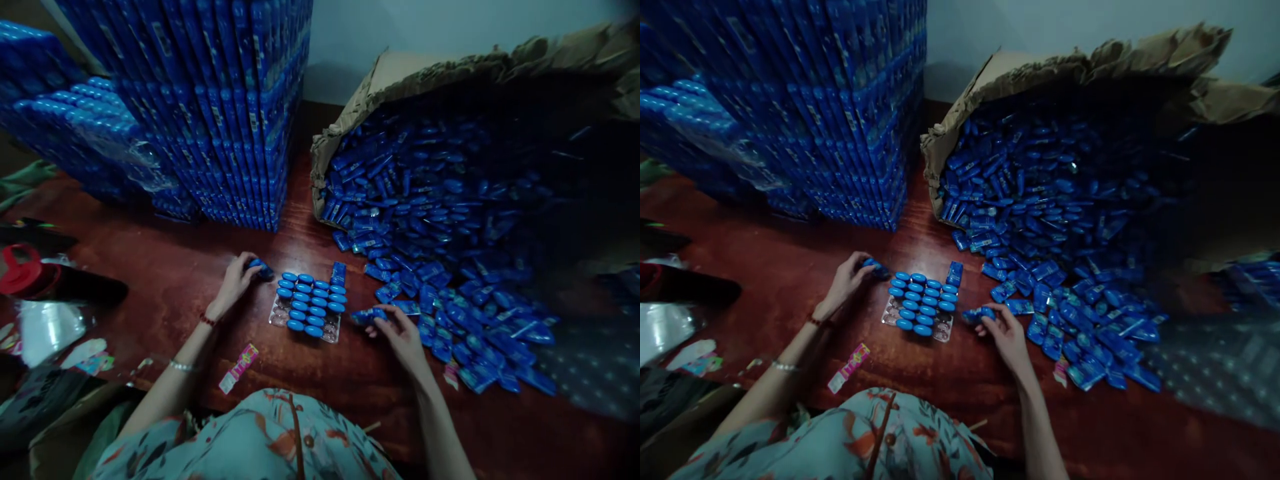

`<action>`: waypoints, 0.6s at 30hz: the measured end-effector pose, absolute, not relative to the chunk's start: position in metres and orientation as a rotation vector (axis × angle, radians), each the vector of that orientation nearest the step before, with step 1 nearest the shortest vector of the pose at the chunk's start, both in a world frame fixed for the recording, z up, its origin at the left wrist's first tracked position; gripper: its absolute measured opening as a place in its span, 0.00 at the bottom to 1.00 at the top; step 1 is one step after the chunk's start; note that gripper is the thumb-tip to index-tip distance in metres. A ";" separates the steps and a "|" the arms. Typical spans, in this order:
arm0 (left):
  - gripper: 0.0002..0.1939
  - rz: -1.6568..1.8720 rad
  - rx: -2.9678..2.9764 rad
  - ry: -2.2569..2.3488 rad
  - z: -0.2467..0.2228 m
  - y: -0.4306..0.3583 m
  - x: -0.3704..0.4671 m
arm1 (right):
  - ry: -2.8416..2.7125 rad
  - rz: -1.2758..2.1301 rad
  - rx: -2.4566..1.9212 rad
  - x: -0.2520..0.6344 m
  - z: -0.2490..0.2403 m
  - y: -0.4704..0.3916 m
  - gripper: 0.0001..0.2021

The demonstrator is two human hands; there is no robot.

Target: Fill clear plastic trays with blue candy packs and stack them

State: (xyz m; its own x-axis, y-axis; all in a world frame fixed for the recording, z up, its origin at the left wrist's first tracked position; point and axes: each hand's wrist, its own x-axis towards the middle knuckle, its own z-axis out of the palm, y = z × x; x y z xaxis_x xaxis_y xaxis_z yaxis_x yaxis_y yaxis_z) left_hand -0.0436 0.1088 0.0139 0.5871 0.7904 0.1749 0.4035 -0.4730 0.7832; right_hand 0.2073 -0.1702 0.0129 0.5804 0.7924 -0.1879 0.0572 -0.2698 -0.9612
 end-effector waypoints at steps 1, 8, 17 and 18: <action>0.10 0.753 2.027 0.974 0.013 0.098 -0.054 | -0.718 0.814 -1.708 0.194 0.010 -0.175 0.16; 0.09 0.880 1.923 0.984 0.011 0.045 -0.074 | -1.446 0.242 -1.874 0.157 0.004 -0.154 0.11; 0.06 0.854 2.159 0.836 0.029 0.023 -0.080 | -2.142 0.140 -2.216 0.167 0.030 -0.145 0.26; 0.06 0.843 2.176 0.823 0.032 0.020 -0.081 | -2.165 0.178 -2.228 0.167 0.034 -0.142 0.26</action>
